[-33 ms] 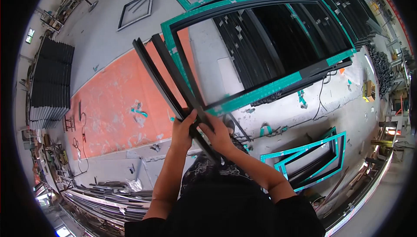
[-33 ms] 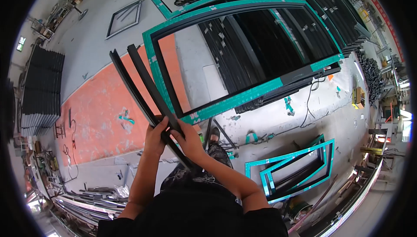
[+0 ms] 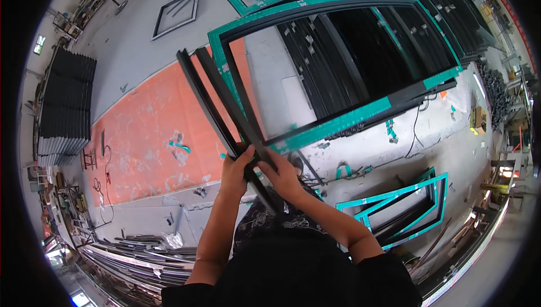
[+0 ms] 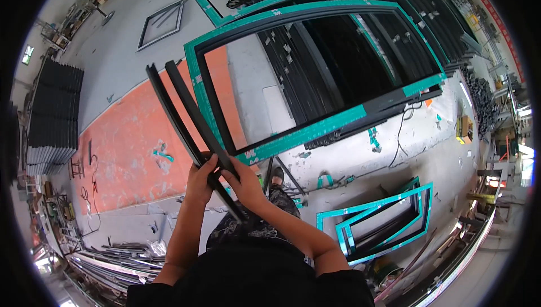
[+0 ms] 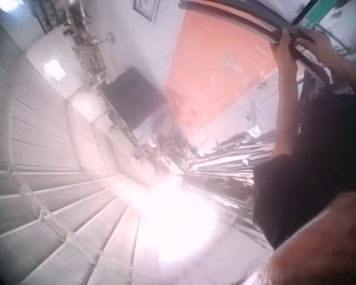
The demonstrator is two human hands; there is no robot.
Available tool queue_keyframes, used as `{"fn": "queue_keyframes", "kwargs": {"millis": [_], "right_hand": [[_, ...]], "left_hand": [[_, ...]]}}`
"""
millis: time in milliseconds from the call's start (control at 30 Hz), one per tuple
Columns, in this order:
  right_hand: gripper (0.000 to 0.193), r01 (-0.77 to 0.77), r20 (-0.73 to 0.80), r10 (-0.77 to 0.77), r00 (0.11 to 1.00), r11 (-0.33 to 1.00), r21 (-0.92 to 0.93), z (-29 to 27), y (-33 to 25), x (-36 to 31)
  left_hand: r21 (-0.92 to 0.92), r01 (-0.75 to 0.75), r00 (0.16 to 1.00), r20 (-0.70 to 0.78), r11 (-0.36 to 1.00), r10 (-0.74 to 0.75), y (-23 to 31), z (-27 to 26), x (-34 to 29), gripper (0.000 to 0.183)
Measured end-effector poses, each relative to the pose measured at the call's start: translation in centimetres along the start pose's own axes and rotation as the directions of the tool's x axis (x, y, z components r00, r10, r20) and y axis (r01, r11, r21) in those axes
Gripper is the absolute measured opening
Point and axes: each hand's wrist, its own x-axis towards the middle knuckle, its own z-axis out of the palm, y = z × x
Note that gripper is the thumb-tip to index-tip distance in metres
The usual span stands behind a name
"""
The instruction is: The person operates a cutting machine to cut metal frame components. They set dimensions on a control panel, place long metal beams onto the machine, and lower the saw blade to cut them, then use a measuring tape to check the length of a green frame assembly.
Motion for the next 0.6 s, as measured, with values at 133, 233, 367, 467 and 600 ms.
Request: {"fn": "queue_keyframes", "kwargs": {"millis": [133,233,367,467,600], "right_hand": [[0.040,-0.055,0.040,0.053,0.998,0.997,0.050,-1.9,1.0,3.3],[0.046,-0.087,-0.065,0.094,0.993,0.991,0.103,-2.2,3.4,6.2],[0.051,-0.287,-0.018,0.291,0.956,0.951,0.116,-1.9,3.4,10.9],[0.049,-0.301,-0.042,0.315,0.948,0.931,0.205,0.5,6.0,13.5],[0.045,-0.328,-0.072,0.340,0.938,0.935,0.134,2.2,8.0,17.3]], "left_hand": [[0.124,-0.080,0.993,-0.075,0.989,0.090,0.5,-0.5,2.6,0.032],[0.141,-0.100,0.972,-0.200,0.985,0.127,0.7,-1.8,5.5,0.039],[0.120,-0.101,0.942,-0.307,0.988,0.134,1.1,-3.5,9.8,0.044],[0.131,-0.049,0.937,-0.338,0.990,0.091,0.6,-4.7,13.2,0.047],[0.046,-0.003,0.958,-0.287,0.999,0.016,1.0,-3.7,15.7,0.050]]}}
